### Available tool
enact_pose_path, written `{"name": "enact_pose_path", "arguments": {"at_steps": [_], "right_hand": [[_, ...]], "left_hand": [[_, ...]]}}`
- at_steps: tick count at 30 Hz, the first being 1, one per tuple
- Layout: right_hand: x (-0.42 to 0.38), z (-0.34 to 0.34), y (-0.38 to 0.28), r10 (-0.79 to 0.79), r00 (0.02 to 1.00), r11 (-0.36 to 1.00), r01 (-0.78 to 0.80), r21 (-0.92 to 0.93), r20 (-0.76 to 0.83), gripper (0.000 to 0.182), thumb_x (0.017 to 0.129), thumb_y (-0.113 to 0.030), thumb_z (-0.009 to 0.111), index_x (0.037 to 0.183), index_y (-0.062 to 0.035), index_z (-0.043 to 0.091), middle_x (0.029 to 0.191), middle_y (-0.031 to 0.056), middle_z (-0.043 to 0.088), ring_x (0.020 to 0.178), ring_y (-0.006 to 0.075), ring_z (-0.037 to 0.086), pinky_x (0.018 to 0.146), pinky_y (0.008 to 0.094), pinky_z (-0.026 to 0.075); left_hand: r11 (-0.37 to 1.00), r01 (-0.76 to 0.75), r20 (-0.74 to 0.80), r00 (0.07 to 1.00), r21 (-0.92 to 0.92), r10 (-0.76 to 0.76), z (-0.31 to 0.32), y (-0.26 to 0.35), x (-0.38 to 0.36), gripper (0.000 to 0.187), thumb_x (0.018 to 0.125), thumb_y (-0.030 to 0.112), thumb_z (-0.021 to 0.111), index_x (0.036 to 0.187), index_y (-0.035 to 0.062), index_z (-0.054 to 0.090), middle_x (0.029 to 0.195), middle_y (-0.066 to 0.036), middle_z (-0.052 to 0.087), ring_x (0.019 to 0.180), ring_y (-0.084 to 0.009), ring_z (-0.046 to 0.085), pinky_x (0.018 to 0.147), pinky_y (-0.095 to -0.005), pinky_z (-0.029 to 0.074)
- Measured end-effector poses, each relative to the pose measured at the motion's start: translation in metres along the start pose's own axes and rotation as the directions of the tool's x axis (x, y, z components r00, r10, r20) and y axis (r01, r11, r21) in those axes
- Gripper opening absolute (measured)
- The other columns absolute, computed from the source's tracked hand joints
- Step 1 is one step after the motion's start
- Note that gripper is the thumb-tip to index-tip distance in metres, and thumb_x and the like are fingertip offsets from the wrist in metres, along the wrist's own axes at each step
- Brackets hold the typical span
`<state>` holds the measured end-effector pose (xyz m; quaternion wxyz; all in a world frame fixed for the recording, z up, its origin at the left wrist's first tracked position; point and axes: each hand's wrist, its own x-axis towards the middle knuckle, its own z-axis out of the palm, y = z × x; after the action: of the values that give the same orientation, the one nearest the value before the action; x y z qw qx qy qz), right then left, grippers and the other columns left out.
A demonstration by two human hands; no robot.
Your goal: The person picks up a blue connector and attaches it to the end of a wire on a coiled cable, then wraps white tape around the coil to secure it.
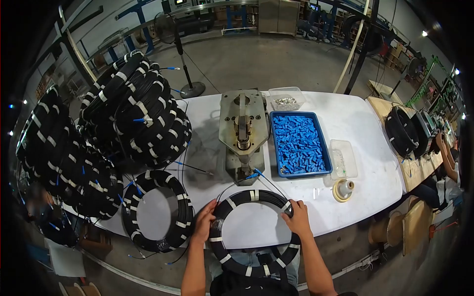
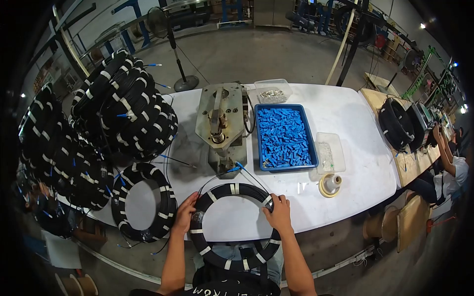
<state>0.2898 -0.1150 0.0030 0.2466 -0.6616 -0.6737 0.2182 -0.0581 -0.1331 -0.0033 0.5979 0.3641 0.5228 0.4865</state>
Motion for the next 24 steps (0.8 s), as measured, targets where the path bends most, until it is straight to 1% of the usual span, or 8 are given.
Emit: {"name": "enact_pose_path", "arguments": {"at_steps": [2,10,14,16,18,21,22,24], "right_hand": [[-0.001,0.0,0.0,0.008,1.0,1.0,-0.007,0.028,-0.021,0.059,0.072,-0.022,0.081,0.123,-0.0003,0.059,0.112,0.0214,0.055,0.104,0.0417,0.051,0.091,0.049,0.043],[-0.005,0.007,0.007,0.072,0.994,0.985,-0.058,0.163,-0.085,0.059,0.07,-0.021,0.082,0.122,-0.0026,0.061,0.11,0.0203,0.058,0.104,0.0409,0.053,0.093,0.048,0.044],[0.001,-0.008,0.012,0.06,0.998,0.954,-0.053,0.295,-0.016,0.048,0.086,-0.029,0.074,0.123,-0.0013,0.063,0.111,0.0168,0.061,0.105,0.0333,0.055,0.095,0.0423,0.043],[0.006,-0.027,0.02,0.277,0.905,0.485,-0.422,0.766,0.323,0.045,0.099,-0.033,0.059,0.129,0.0004,0.06,0.11,0.0109,0.064,0.103,0.0231,0.057,0.096,0.0362,0.042],[-0.002,-0.031,0.024,0.29,0.895,0.411,-0.436,0.801,0.339,0.046,0.105,-0.033,0.048,0.135,0.0019,0.056,0.111,0.0087,0.065,0.102,0.0166,0.057,0.095,0.032,0.044],[-0.021,-0.017,0.01,0.223,0.961,0.722,-0.276,0.634,0.165,0.056,0.092,-0.021,0.069,0.14,0.0015,0.049,0.118,0.0114,0.064,0.103,0.0185,0.06,0.091,0.0314,0.048],[-0.023,-0.009,0.006,0.058,0.997,0.899,-0.029,0.437,-0.055,0.065,0.08,-0.012,0.077,0.138,0.0013,0.05,0.118,0.0147,0.064,0.103,0.0241,0.061,0.092,0.0339,0.048],[-0.02,-0.008,-0.005,0.024,0.995,0.961,0.003,0.278,-0.095,0.068,0.073,-0.01,0.079,0.135,-0.0011,0.053,0.118,0.0181,0.063,0.105,0.0301,0.061,0.093,0.0376,0.048]], "left_hand": [[0.896,0.046,0.054,0.998,-0.442,-0.025,-0.012,-0.007,0.008,0.063,0.082,0.001,0.044,0.144,-0.0039,0.04,0.143,-0.021,0.049,0.133,-0.0275,0.047,0.115,-0.0352,0.031],[0.923,-0.013,-0.235,0.968,-0.386,-0.084,0.008,-0.002,0.003,0.054,0.089,0.006,0.051,0.142,-0.0012,0.044,0.126,-0.016,0.058,0.121,-0.0248,0.053,0.11,-0.0333,0.037],[0.993,-0.042,-0.15,0.987,0.112,0.058,0.011,-0.007,0.009,0.064,0.089,0.021,0.069,0.143,-0.0017,0.043,0.133,-0.016,0.055,0.121,-0.0243,0.054,0.105,-0.0332,0.041],[0.852,-0.063,-0.073,0.99,0.519,0.117,0.021,0.005,0.012,0.071,0.087,0.029,0.073,0.143,-0.003,0.043,0.134,-0.02,0.055,0.121,-0.0286,0.054,0.104,-0.0367,0.042],[0.723,-0.088,-0.05,0.985,0.685,0.168,0.025,0.014,0.012,0.072,0.084,0.034,0.075,0.139,-0.0039,0.047,0.13,-0.023,0.056,0.121,-0.0342,0.054,0.103,-0.0408,0.043],[0.68,-0.211,0.001,0.955,0.703,0.295,0.02,-0.003,0.013,0.062,0.084,0.032,0.074,0.131,-0.0033,0.053,0.123,-0.022,0.057,0.116,-0.0385,0.055,0.101,-0.0431,0.043],[0.68,-0.213,0.001,0.954,0.702,0.298,0.02,-0.005,0.011,0.062,0.084,0.032,0.074,0.131,-0.0033,0.053,0.123,-0.022,0.057,0.116,-0.0385,0.055,0.101,-0.0431,0.043],[0.62,-0.229,-0.021,0.93,0.75,0.368,0.022,-0.006,0.005,0.054,0.085,0.028,0.074,0.126,-0.0014,0.057,0.117,-0.019,0.059,0.112,-0.0349,0.056,0.098,-0.0418,0.045]]}}
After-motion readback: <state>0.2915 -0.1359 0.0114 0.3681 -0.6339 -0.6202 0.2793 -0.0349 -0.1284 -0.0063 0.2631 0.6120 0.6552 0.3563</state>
